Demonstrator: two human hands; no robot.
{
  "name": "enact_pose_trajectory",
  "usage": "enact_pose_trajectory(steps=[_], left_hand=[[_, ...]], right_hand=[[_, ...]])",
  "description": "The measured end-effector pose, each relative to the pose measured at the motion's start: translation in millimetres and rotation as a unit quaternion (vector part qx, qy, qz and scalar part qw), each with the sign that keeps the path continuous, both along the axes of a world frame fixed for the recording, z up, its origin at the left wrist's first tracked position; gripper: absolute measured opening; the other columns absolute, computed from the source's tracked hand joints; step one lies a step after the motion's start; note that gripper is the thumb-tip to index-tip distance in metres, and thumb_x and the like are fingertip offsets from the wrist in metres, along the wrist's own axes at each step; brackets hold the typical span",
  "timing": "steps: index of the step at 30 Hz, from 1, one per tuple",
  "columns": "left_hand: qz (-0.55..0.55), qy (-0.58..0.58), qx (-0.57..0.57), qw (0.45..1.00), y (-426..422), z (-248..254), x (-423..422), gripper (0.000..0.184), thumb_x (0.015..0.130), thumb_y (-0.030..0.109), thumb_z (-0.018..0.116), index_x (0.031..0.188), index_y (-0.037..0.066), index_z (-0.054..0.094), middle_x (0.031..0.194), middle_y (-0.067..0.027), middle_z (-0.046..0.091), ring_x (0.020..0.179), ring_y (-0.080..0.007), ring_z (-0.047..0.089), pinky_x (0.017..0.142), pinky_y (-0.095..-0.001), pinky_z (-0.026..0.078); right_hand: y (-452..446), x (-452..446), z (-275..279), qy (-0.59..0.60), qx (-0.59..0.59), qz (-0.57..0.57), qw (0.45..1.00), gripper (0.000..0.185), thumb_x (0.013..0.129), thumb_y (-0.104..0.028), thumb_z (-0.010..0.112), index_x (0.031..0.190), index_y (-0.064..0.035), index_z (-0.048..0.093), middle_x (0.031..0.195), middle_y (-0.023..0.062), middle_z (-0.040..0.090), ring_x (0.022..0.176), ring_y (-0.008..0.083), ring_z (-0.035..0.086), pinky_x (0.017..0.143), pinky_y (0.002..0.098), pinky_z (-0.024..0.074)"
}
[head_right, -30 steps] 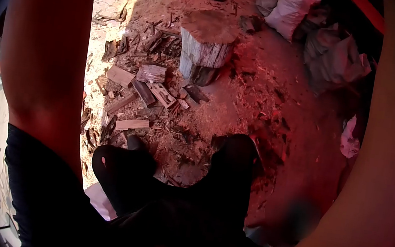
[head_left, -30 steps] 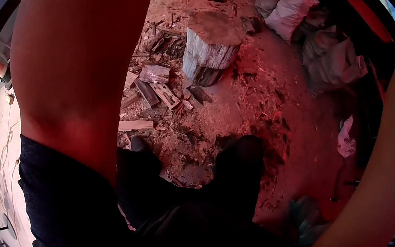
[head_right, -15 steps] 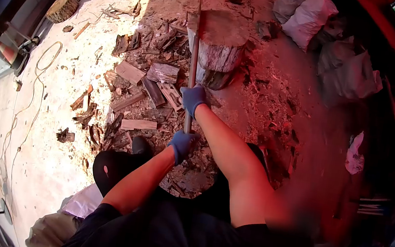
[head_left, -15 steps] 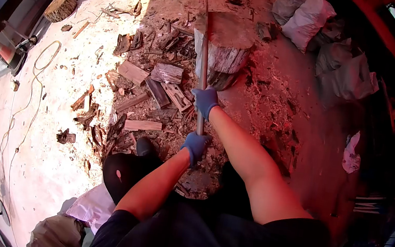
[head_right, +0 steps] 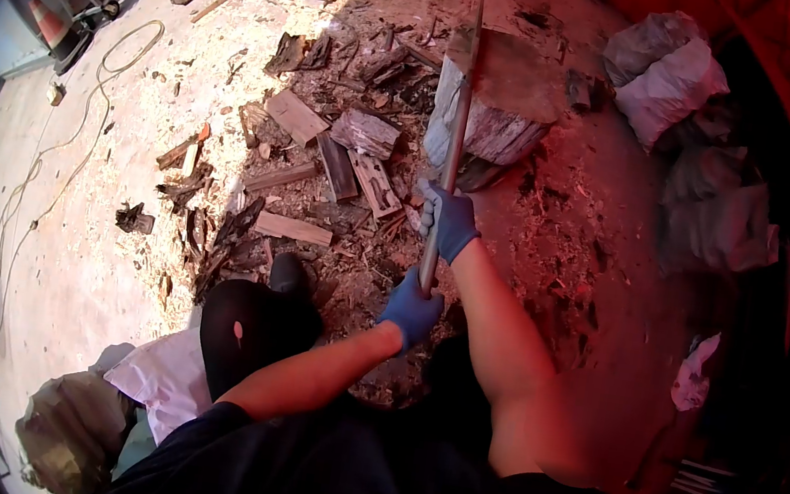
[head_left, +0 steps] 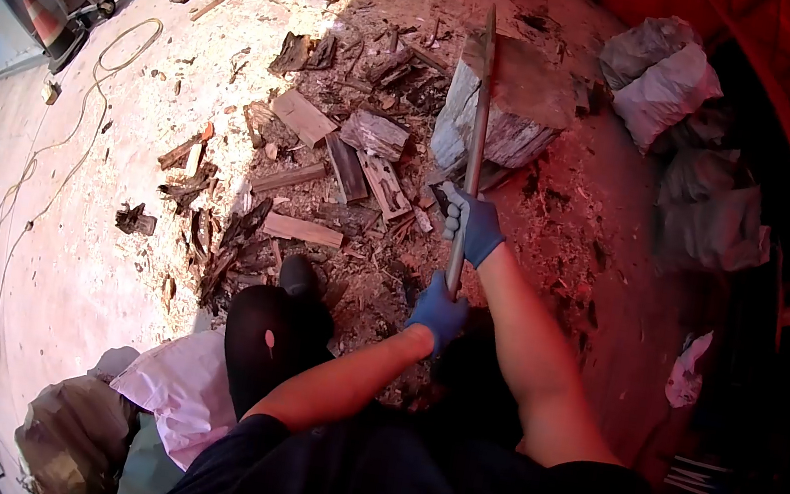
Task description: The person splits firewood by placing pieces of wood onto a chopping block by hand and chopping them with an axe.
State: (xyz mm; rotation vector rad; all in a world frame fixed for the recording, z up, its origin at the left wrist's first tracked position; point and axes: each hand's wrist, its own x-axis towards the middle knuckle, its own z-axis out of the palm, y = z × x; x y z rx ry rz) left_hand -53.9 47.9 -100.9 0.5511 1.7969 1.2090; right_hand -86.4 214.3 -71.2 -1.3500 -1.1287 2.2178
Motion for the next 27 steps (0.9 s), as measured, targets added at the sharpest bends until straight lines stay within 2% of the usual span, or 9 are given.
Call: enact_pose_trajectory(steps=[1, 8, 11, 13, 16, 19, 23, 26, 27], left_hand=[[-0.019, -0.018, 0.003, 1.0, 6.5, -7.8, 6.5, 0.036, 0.082, 0.018, 0.064, 0.109, 0.005, 0.044, 0.083, -0.0168, 0.06, 0.075, -0.0271, 0.063, 0.066, -0.0413, 0.051], [-0.035, -0.077, 0.014, 0.996, 28.3, -6.0, 57.2, 0.037, 0.082, 0.014, 0.063, 0.108, 0.004, 0.038, 0.082, -0.0159, 0.057, 0.078, -0.0251, 0.06, 0.069, -0.0402, 0.05], [-0.018, -0.118, 0.063, 0.991, 45.2, -39.5, 89.6, 0.038, 0.082, 0.015, 0.063, 0.109, 0.005, 0.038, 0.083, -0.0146, 0.058, 0.073, -0.0237, 0.061, 0.064, -0.0389, 0.05], [-0.01, -0.17, 0.077, 0.982, 45.9, -33.6, 94.5, 0.038, 0.082, 0.015, 0.063, 0.109, 0.005, 0.038, 0.083, -0.0141, 0.058, 0.069, -0.0226, 0.061, 0.062, -0.0375, 0.051], [-0.032, -0.113, 0.06, 0.991, 41.6, -8.4, 73.1, 0.038, 0.082, 0.013, 0.063, 0.111, 0.006, 0.038, 0.08, -0.0119, 0.056, 0.064, -0.0202, 0.06, 0.054, -0.0343, 0.05], [-0.058, -0.232, 0.02, 0.971, 30.1, 22.0, 33.4, 0.043, 0.079, 0.01, 0.065, 0.113, 0.008, 0.039, 0.079, -0.0088, 0.053, 0.064, -0.0192, 0.058, 0.047, -0.0336, 0.05], [-0.062, -0.02, 0.132, 0.989, 28.1, -44.3, 16.7, 0.04, 0.075, 0.008, 0.066, 0.109, 0.004, 0.046, 0.086, -0.0095, 0.054, 0.063, -0.0179, 0.057, 0.049, -0.0315, 0.049], [-0.085, -0.116, 0.043, 0.989, 19.9, 9.7, -23.5, 0.037, 0.075, 0.01, 0.071, 0.104, 0.002, 0.049, 0.08, -0.0072, 0.056, 0.061, -0.0154, 0.056, 0.055, -0.0312, 0.049], [-0.097, -0.109, 0.064, 0.987, 20.5, -2.1, -24.2, 0.035, 0.078, 0.009, 0.069, 0.104, 0.004, 0.046, 0.079, -0.008, 0.055, 0.055, -0.016, 0.055, 0.049, -0.032, 0.048]], right_hand=[[1.4, 3.6, 4.9, -0.013, 0.011, -0.002, 1.0, 0.02, 0.09, -0.027, 0.071, 0.098, -0.0144, 0.058, 0.058, -0.0055, 0.042, 0.043, 0.0093, 0.04, 0.04, 0.0293, 0.0354], [16.3, 48.0, 15.1, -0.03, 0.035, 0.011, 0.999, 0.025, 0.088, -0.025, 0.073, 0.099, -0.0126, 0.055, 0.061, -0.0039, 0.045, 0.044, 0.0092, 0.043, 0.04, 0.0285, 0.0373], [23.2, 59.1, 19.7, -0.049, 0.044, 0.01, 0.998, 0.025, 0.087, -0.025, 0.074, 0.099, -0.0119, 0.056, 0.061, -0.0039, 0.045, 0.044, 0.0091, 0.043, 0.04, 0.0282, 0.0372], [23.3, 66.3, 18.6, -0.054, 0.047, 0.012, 0.997, 0.025, 0.087, -0.025, 0.074, 0.099, -0.0116, 0.057, 0.061, -0.0038, 0.045, 0.044, 0.009, 0.044, 0.04, 0.0279, 0.0373], [24.4, 61.4, 13.9, -0.059, 0.086, 0.01, 0.995, 0.024, 0.087, -0.025, 0.073, 0.099, -0.0112, 0.058, 0.061, -0.0035, 0.047, 0.045, 0.0088, 0.044, 0.04, 0.0276, 0.0377], [19.5, 44.4, 4.0, -0.05, 0.077, -0.024, 0.995, 0.024, 0.085, -0.026, 0.076, 0.088, -0.0146, 0.055, 0.06, -0.0039, 0.048, 0.045, 0.0085, 0.045, 0.04, 0.0274, 0.0381], [15.9, 24.8, -5.0, -0.022, 0.086, -0.073, 0.993, 0.027, 0.086, -0.023, 0.075, 0.086, -0.012, 0.051, 0.059, -0.0019, 0.047, 0.042, 0.0111, 0.044, 0.038, 0.0288, 0.0378], [14.0, 6.0, -5.4, 0.016, 0.06, -0.095, 0.994, 0.025, 0.087, -0.024, 0.074, 0.086, -0.0115, 0.053, 0.059, -0.0015, 0.049, 0.042, 0.0109, 0.045, 0.037, 0.0293, 0.0369], [16.3, 4.4, -12.4, 0.027, 0.053, -0.088, 0.994, 0.024, 0.087, -0.024, 0.074, 0.087, -0.0115, 0.053, 0.059, -0.0013, 0.048, 0.042, 0.011, 0.045, 0.037, 0.0294, 0.037]])
